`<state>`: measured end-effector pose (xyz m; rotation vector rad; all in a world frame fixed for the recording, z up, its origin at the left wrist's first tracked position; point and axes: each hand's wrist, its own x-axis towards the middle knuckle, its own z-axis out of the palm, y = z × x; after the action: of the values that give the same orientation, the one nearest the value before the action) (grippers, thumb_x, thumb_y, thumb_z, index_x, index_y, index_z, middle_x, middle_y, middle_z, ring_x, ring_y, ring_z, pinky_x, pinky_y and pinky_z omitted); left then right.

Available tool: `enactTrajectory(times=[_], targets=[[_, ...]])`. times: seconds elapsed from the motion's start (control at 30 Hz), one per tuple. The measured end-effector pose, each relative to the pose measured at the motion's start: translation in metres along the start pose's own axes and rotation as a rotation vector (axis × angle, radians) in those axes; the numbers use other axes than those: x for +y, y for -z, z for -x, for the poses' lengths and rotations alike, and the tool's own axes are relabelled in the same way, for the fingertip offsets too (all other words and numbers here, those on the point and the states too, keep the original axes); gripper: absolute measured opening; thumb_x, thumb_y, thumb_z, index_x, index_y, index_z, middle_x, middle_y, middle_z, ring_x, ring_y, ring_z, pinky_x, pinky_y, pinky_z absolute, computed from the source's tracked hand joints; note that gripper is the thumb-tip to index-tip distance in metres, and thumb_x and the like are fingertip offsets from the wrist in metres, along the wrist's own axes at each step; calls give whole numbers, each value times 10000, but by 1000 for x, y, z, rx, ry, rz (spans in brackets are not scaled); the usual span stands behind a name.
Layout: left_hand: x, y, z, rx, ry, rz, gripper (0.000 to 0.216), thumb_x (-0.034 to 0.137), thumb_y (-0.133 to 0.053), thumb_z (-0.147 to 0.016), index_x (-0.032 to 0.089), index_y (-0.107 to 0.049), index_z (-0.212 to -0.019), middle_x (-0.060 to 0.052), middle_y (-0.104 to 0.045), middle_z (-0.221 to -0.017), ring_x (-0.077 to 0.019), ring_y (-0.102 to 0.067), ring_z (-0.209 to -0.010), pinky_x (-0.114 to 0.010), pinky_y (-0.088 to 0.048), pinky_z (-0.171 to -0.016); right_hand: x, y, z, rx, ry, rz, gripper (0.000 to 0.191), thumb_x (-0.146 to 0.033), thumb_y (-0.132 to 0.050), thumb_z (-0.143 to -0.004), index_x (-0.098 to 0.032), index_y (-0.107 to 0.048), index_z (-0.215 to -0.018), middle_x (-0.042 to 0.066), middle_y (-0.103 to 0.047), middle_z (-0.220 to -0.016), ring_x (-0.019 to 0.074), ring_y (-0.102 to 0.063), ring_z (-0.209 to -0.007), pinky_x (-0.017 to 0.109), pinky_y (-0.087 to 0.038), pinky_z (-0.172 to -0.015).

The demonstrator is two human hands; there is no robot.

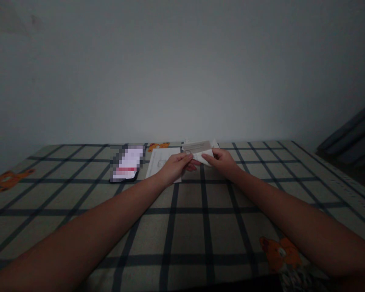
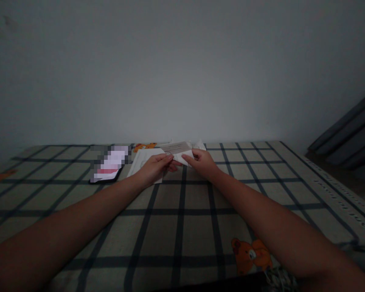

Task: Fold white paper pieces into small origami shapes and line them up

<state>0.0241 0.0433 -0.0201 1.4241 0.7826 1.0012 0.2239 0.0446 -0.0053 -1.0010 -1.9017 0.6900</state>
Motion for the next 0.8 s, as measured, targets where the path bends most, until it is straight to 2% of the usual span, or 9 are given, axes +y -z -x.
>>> enactTrajectory(times=[0.33, 0.6, 0.8], targets=[[3, -2, 2, -3, -12, -14, 378, 445, -538, -830, 98, -676, -884, -140, -701, -948, -138, -626, -684, -268, -467, -654, -2, 0, 0, 19, -2, 48, 333, -427, -554, -800, -123, -681, -850, 72, -688, -830, 168, -601, -724, 272, -448, -652], [4, -2, 3, -10, -14, -30, 398, 461, -529, -833, 95, -672, -895, -141, -699, -953, -141, -621, -683, -271, -463, -660, -2, -1, 1, 3, -8, -11, 338, -417, -552, -807, -123, -680, -916, 83, -695, -907, 180, -621, -798, 292, -465, -717], [5, -2, 3, -1, -14, -32, 396, 460, -528, -835, 100, -676, -906, -147, -696, -977, -139, -622, -692, -268, -462, -658, -3, 0, 1, 28, -15, 3, 324, -407, -562, -800, -124, -682, -902, 82, -699, -888, 179, -623, -772, 289, -464, -690]])
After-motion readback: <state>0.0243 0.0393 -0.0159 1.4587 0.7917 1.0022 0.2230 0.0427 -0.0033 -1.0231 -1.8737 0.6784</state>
